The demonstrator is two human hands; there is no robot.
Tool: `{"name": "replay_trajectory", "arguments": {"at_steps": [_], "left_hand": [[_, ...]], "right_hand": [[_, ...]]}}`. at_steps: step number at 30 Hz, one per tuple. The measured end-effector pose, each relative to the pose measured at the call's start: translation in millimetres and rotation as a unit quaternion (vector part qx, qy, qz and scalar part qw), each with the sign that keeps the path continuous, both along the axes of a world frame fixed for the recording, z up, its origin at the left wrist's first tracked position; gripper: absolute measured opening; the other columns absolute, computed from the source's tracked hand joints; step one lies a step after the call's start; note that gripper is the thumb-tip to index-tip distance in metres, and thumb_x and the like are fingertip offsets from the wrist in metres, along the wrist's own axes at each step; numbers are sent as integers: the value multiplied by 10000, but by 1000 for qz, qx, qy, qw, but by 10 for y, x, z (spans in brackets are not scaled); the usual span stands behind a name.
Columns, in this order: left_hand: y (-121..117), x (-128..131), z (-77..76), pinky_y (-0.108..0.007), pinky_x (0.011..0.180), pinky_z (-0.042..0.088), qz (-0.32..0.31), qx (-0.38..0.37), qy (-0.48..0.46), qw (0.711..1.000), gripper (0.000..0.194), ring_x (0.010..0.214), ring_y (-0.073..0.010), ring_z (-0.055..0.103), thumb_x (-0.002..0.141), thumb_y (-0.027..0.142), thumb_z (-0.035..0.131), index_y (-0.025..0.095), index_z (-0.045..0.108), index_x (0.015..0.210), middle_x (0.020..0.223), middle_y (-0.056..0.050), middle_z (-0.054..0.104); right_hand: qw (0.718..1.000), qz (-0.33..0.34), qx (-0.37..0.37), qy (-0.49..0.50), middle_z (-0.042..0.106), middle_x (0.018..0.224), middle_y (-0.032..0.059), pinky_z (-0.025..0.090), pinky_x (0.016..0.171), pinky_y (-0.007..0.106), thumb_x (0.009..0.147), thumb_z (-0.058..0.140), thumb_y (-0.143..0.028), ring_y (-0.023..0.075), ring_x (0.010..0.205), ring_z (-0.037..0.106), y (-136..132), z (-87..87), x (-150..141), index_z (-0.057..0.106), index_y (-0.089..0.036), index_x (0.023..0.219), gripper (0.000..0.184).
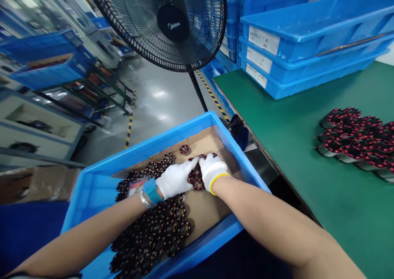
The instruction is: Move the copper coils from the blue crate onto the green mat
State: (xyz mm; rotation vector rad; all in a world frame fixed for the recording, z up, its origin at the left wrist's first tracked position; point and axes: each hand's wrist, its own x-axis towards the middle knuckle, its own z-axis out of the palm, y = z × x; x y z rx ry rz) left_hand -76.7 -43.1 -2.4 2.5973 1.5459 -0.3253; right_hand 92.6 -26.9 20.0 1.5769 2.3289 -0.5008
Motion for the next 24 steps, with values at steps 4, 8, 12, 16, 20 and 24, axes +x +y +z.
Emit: {"name": "replay_trajectory", "arguments": {"at_steps": [4, 8, 12, 16, 20, 24], "left_hand": [[-8, 121, 73, -432, 896, 495, 19, -69, -16, 997, 1255, 1022, -313, 582, 544, 663, 682, 186, 47, 1516, 1311, -91, 476], [-26, 265, -19, -443, 747, 511, 77, -38, -29, 996, 1307, 886, -297, 608, 445, 600, 734, 159, 75, 1483, 1155, -114, 503], [-55, 309, -146, -376, 792, 512, 130, -43, -150, 979, 1020, 896, -257, 625, 587, 544, 641, 221, 208, 1453, 1180, -79, 503], [-108, 335, -172, -344, 846, 497, 190, -49, -242, 950, 692, 937, -231, 598, 618, 508, 628, 186, 428, 1197, 1117, -90, 502], [-97, 352, -263, -354, 867, 500, 177, -34, -229, 957, 812, 963, -227, 569, 553, 557, 659, 221, 429, 1256, 1159, -90, 445], [-5, 308, -417, -325, 840, 492, 152, -11, -232, 961, 749, 905, -206, 568, 581, 529, 649, 197, 457, 1224, 1109, -99, 471]], "right_hand": [[1000, -9, -6, -5, 319, 1250, 153, 506, 855, 428, 467, 817, -338, 297, 1077, 450, 8, -94, 8, 251, -201, 1470, 1160], [999, 14, 13, 35, 373, 1198, 134, 495, 875, 412, 510, 771, -477, 276, 1033, 483, 53, -141, 57, 307, -203, 1420, 1058], [999, -17, 8, 30, 384, 1151, 123, 500, 809, 438, 527, 754, -406, 297, 1028, 498, 84, -122, 91, 389, -230, 1308, 880], [1000, -11, -9, 15, 350, 1149, 134, 486, 783, 457, 395, 783, -396, 327, 1021, 479, 121, -144, 105, 325, -235, 1361, 1081], [1000, 25, -3, 10, 371, 1148, 139, 478, 802, 461, 379, 774, -362, 335, 1017, 490, 175, -165, 141, 339, -221, 1359, 1082], [998, 40, 19, 44, 408, 1103, 123, 485, 780, 442, 362, 738, -403, 321, 970, 525, 213, -186, 178, 403, -214, 1260, 977]]}}
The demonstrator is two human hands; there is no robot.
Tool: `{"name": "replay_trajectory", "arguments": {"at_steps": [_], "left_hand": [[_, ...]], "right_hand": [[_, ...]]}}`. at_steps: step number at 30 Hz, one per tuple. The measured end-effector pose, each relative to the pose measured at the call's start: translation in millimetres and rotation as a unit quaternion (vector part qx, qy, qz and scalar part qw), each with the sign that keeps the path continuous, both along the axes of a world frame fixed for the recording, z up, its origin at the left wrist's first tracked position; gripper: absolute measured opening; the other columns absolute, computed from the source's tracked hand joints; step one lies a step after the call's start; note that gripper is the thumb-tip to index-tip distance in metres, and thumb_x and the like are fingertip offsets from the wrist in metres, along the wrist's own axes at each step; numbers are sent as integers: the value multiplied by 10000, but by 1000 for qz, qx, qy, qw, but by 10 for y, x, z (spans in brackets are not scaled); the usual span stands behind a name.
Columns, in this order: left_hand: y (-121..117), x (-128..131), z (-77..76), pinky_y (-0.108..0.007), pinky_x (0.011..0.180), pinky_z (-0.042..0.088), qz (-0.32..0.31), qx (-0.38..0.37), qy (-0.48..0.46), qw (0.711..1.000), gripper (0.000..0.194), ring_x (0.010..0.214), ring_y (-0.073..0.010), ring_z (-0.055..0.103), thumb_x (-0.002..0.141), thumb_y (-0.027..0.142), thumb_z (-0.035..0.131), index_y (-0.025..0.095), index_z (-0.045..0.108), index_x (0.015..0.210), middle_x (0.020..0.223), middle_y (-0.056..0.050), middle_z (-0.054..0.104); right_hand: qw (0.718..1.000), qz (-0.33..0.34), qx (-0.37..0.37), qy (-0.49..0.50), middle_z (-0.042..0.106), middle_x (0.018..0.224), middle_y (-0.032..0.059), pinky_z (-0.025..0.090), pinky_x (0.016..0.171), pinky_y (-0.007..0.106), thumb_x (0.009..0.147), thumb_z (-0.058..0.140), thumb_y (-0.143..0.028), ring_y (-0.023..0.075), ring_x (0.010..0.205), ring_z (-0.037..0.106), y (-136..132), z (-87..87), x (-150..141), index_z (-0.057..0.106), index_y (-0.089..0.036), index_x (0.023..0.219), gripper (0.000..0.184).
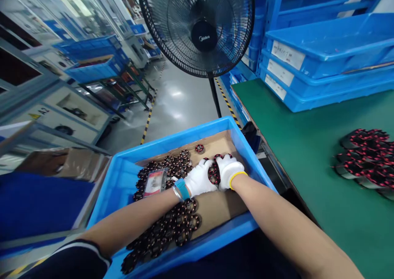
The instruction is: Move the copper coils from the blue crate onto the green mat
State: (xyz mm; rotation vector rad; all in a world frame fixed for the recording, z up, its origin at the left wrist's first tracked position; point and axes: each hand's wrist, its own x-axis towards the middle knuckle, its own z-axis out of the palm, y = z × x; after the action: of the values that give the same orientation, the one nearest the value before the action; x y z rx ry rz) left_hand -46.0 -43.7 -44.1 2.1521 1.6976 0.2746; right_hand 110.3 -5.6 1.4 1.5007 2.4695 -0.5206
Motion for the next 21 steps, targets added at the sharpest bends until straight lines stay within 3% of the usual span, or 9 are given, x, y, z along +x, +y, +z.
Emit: {"name": "replay_trajectory", "arguments": {"at_steps": [2, 4, 7, 9, 12, 14, 16, 20, 21], "left_hand": [[43, -34, 11, -333, 832, 488, -11, 8, 8, 1000, 716, 893, -214, 566, 597, 528, 646, 174, 473, 1195, 1085, -115, 491], [60, -64, 141, -334, 857, 481, -23, 18, 13, 999, 664, 953, -231, 556, 636, 529, 627, 156, 487, 1167, 1072, -127, 503], [28, -75, 553, -330, 908, 470, -29, 70, 33, 997, 581, 1032, -238, 543, 723, 507, 567, 171, 498, 1192, 1116, -113, 503], [-14, -43, 896, -332, 805, 509, 13, 114, 59, 992, 636, 885, -217, 592, 689, 515, 592, 192, 489, 1227, 1120, -84, 496], [-44, 112, 1337, -371, 728, 513, -7, 177, 121, 977, 667, 842, -254, 607, 673, 498, 618, 211, 455, 1252, 1161, -74, 483], [-30, 341, 1530, -356, 679, 503, -43, 222, 133, 965, 680, 824, -241, 597, 662, 437, 666, 208, 429, 1257, 1182, -62, 476], [-13, 693, 1646, -353, 684, 508, -96, 241, 108, 960, 699, 863, -238, 592, 646, 461, 667, 222, 429, 1258, 1188, -44, 486], [-26, 1648, 1668, -400, 760, 528, -242, 198, 16, 950, 494, 902, -236, 588, 728, 445, 507, 236, 490, 1176, 1161, -58, 485], [-32, 1903, 1634, -398, 710, 526, -297, 173, 8, 939, 413, 882, -242, 577, 759, 434, 494, 226, 503, 1117, 1104, -78, 478]], "right_hand": [[1000, -1, 12, 17, 419, 1079, 125, 490, 751, 448, 346, 739, -418, 325, 942, 534, 2, 8, -5, 424, -201, 1204, 939], [999, -4, 33, 39, 428, 1071, 130, 494, 727, 464, 367, 738, -426, 332, 923, 535, -16, 66, -21, 431, -202, 1203, 919], [991, -13, 105, 86, 424, 1124, 140, 506, 709, 487, 519, 688, -450, 340, 947, 517, -102, 305, -16, 400, -217, 1314, 878], [981, -20, 160, 111, 403, 1192, 141, 518, 734, 485, 641, 643, -474, 339, 1010, 479, -202, 561, 37, 349, -206, 1407, 864], [971, -51, 208, 110, 388, 1201, 135, 527, 746, 490, 719, 641, -468, 305, 997, 467, -385, 974, 228, 346, -214, 1444, 823], [958, -97, 251, 103, 396, 1138, 125, 516, 535, 485, 586, 729, -370, 301, 910, 461, -525, 1188, 461, 379, -230, 1418, 914], [952, -152, 252, 83, 398, 1151, 120, 519, 551, 525, 568, 750, -353, 305, 923, 453, -699, 1309, 788, 375, -234, 1404, 925], [918, -298, 255, 57, 431, 1200, 110, 522, 692, 536, 652, 621, -469, 309, 985, 497, -1158, 1263, 1575, 351, -292, 1399, 814], [906, -349, 236, 41, 400, 1258, 123, 516, 640, 531, 570, 625, -447, 317, 987, 505, -1273, 1212, 1765, 320, -308, 1408, 902]]}}
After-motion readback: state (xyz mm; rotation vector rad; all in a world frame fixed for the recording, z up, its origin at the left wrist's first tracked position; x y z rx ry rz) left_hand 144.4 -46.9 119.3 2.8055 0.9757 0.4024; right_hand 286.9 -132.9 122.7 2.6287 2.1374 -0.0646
